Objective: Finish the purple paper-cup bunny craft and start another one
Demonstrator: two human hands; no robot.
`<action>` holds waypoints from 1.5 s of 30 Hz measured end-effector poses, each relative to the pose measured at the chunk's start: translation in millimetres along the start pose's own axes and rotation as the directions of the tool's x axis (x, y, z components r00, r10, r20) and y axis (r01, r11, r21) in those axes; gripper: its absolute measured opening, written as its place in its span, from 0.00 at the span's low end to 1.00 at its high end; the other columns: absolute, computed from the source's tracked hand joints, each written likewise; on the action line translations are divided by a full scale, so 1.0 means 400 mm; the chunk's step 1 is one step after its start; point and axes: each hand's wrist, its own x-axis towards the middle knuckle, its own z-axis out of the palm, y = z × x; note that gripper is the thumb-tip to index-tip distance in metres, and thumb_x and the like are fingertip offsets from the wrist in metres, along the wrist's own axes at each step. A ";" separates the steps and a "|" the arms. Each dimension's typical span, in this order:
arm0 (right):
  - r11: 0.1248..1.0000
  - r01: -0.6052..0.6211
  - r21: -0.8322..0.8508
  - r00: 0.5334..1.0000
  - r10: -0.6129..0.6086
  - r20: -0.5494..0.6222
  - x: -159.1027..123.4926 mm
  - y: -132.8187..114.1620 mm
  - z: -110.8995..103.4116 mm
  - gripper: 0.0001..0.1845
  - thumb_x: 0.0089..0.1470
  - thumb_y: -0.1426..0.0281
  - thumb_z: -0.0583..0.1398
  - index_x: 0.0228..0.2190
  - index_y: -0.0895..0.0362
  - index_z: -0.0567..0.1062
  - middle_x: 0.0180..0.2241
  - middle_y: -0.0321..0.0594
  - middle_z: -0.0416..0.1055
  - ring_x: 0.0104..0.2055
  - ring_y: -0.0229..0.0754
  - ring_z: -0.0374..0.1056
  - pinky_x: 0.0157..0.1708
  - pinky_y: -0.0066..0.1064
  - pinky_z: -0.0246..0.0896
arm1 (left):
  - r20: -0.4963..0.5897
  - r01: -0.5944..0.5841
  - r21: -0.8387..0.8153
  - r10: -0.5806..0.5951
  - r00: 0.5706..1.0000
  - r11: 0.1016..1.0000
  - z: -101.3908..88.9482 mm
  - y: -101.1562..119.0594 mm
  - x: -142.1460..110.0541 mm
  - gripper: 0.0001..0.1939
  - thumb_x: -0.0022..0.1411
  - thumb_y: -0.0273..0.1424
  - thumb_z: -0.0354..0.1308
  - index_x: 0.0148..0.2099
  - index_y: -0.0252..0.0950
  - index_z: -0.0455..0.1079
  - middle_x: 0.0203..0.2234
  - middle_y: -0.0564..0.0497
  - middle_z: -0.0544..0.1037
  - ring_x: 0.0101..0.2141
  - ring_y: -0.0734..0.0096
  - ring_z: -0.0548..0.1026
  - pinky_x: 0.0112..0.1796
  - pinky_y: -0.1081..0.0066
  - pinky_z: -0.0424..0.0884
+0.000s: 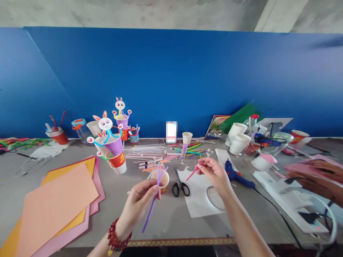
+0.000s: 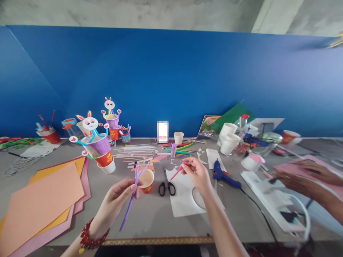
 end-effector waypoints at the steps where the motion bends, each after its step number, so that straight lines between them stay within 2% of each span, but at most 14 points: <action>1: 1.000 -0.004 -0.009 1.000 0.004 -0.005 0.010 0.011 -0.002 0.22 0.50 0.53 0.67 0.38 0.57 0.73 0.29 0.42 0.77 0.27 0.42 0.74 0.32 0.37 0.75 | 0.000 0.003 -0.008 -0.003 1.000 1.000 0.000 -0.001 0.000 0.17 0.65 0.44 0.58 0.39 0.34 0.78 0.24 0.51 0.75 0.30 0.70 0.70 0.36 0.72 0.65; 4: 0.999 0.014 -0.032 0.998 -0.016 -0.068 0.037 0.048 -0.006 0.28 0.51 0.51 0.65 0.46 0.55 0.72 0.42 0.49 0.77 0.34 0.47 0.77 0.37 0.42 0.77 | -0.009 0.006 -0.036 -0.007 1.000 0.999 0.001 -0.002 -0.003 0.17 0.64 0.44 0.59 0.41 0.35 0.78 0.24 0.51 0.75 0.30 0.70 0.70 0.36 0.71 0.65; 6: 0.996 0.048 -0.078 0.991 -0.057 -0.119 0.044 0.072 -0.006 0.33 0.52 0.50 0.63 0.54 0.53 0.68 0.56 0.54 0.70 0.42 0.50 0.77 0.39 0.43 0.78 | -0.013 0.007 -0.056 -0.008 1.000 0.998 0.003 -0.002 -0.005 0.17 0.64 0.44 0.59 0.42 0.35 0.78 0.24 0.51 0.75 0.29 0.70 0.70 0.36 0.71 0.65; 8: 0.983 0.063 -0.174 0.983 -0.091 -0.160 0.037 0.085 -0.005 0.34 0.54 0.50 0.62 0.57 0.51 0.66 0.61 0.53 0.64 0.45 0.51 0.76 0.37 0.41 0.78 | -0.013 0.016 -0.075 -0.017 1.000 0.997 0.005 -0.001 -0.008 0.17 0.63 0.44 0.60 0.42 0.34 0.79 0.23 0.51 0.74 0.29 0.70 0.69 0.35 0.71 0.65; 12: 0.953 0.048 -0.299 0.989 -0.087 -0.120 -0.020 0.057 0.015 0.24 0.56 0.54 0.61 0.49 0.54 0.74 0.49 0.50 0.75 0.39 0.48 0.76 0.32 0.37 0.77 | -0.003 0.052 -0.117 -0.053 0.999 0.992 0.015 -0.006 -0.007 0.17 0.61 0.43 0.62 0.40 0.34 0.79 0.23 0.50 0.75 0.28 0.71 0.69 0.35 0.71 0.65; 17: 0.965 0.083 -0.248 0.970 -0.022 0.242 -0.127 -0.050 0.072 0.15 0.61 0.58 0.58 0.36 0.55 0.79 0.33 0.43 0.80 0.32 0.43 0.75 0.32 0.31 0.73 | 0.032 0.103 -0.235 -0.099 0.995 0.966 0.039 -0.022 -0.003 0.14 0.60 0.40 0.64 0.38 0.33 0.78 0.28 0.48 0.77 0.27 0.74 0.68 0.33 0.71 0.65; 20: 0.952 0.104 -0.288 0.946 -0.006 0.325 -0.143 -0.076 0.083 0.13 0.61 0.60 0.58 0.36 0.53 0.80 0.31 0.40 0.80 0.31 0.44 0.76 0.29 0.30 0.71 | 0.062 0.122 -0.288 -0.109 0.992 0.950 0.055 -0.028 -0.003 0.13 0.61 0.40 0.64 0.38 0.33 0.77 0.27 0.49 0.76 0.25 0.75 0.67 0.32 0.71 0.64; 23: 0.796 0.180 -0.577 0.949 0.015 0.316 -0.085 -0.047 0.066 0.13 0.63 0.63 0.56 0.37 0.52 0.79 0.34 0.39 0.80 0.35 0.44 0.76 0.33 0.29 0.70 | 0.081 0.141 -0.320 -0.121 0.989 0.937 0.067 -0.028 -0.005 0.15 0.60 0.40 0.64 0.38 0.31 0.77 0.22 0.51 0.72 0.24 0.74 0.67 0.30 0.72 0.64; 25: 0.541 0.172 -0.823 0.970 0.051 0.237 -0.017 -0.013 0.052 0.13 0.64 0.66 0.54 0.41 0.52 0.78 0.38 0.39 0.80 0.39 0.43 0.76 0.38 0.29 0.68 | 0.076 0.147 -0.341 -0.128 0.989 0.928 0.073 -0.028 -0.007 0.15 0.60 0.40 0.65 0.38 0.32 0.77 0.24 0.51 0.73 0.23 0.76 0.67 0.29 0.72 0.63; 28: 0.396 0.123 -0.910 0.983 0.079 0.168 0.085 0.035 0.051 0.14 0.63 0.69 0.54 0.45 0.55 0.78 0.43 0.46 0.79 0.44 0.51 0.76 0.39 0.34 0.67 | 0.072 0.147 -0.352 -0.129 0.989 0.924 0.078 -0.029 -0.011 0.14 0.60 0.40 0.64 0.39 0.32 0.77 0.24 0.51 0.73 0.23 0.77 0.67 0.28 0.73 0.63; 31: 0.317 0.123 -0.940 0.977 0.128 0.171 0.146 0.069 0.071 0.14 0.61 0.71 0.57 0.47 0.57 0.78 0.46 0.51 0.78 0.45 0.54 0.75 0.38 0.35 0.66 | 0.077 0.144 -0.332 -0.125 0.989 0.932 0.077 -0.033 -0.014 0.15 0.61 0.40 0.64 0.40 0.32 0.77 0.21 0.53 0.72 0.22 0.78 0.66 0.29 0.73 0.63; 35: 0.244 0.130 -0.961 0.968 0.180 0.176 0.159 0.097 0.086 0.11 0.60 0.74 0.57 0.40 0.59 0.79 0.41 0.53 0.80 0.43 0.52 0.76 0.36 0.34 0.65 | 0.078 0.154 -0.310 -0.136 0.988 0.938 0.069 -0.041 -0.015 0.17 0.59 0.42 0.65 0.40 0.32 0.77 0.22 0.52 0.73 0.22 0.77 0.66 0.28 0.73 0.63; 41: 0.209 0.111 -0.972 0.978 0.151 0.144 0.120 0.082 0.036 0.13 0.60 0.71 0.57 0.45 0.58 0.75 0.38 0.50 0.80 0.39 0.54 0.77 0.32 0.35 0.63 | 0.075 0.207 -0.365 -0.192 0.978 0.908 0.070 -0.046 -0.014 0.16 0.58 0.42 0.65 0.37 0.32 0.75 0.23 0.52 0.72 0.24 0.77 0.66 0.27 0.74 0.65; 45: 0.250 0.097 -0.963 0.986 0.108 0.128 0.056 0.051 -0.010 0.13 0.62 0.64 0.57 0.47 0.53 0.73 0.39 0.43 0.81 0.40 0.50 0.77 0.32 0.33 0.63 | 0.107 0.240 -0.423 -0.215 0.971 0.874 0.080 -0.053 -0.014 0.15 0.59 0.41 0.65 0.37 0.32 0.74 0.23 0.53 0.71 0.23 0.78 0.66 0.25 0.76 0.65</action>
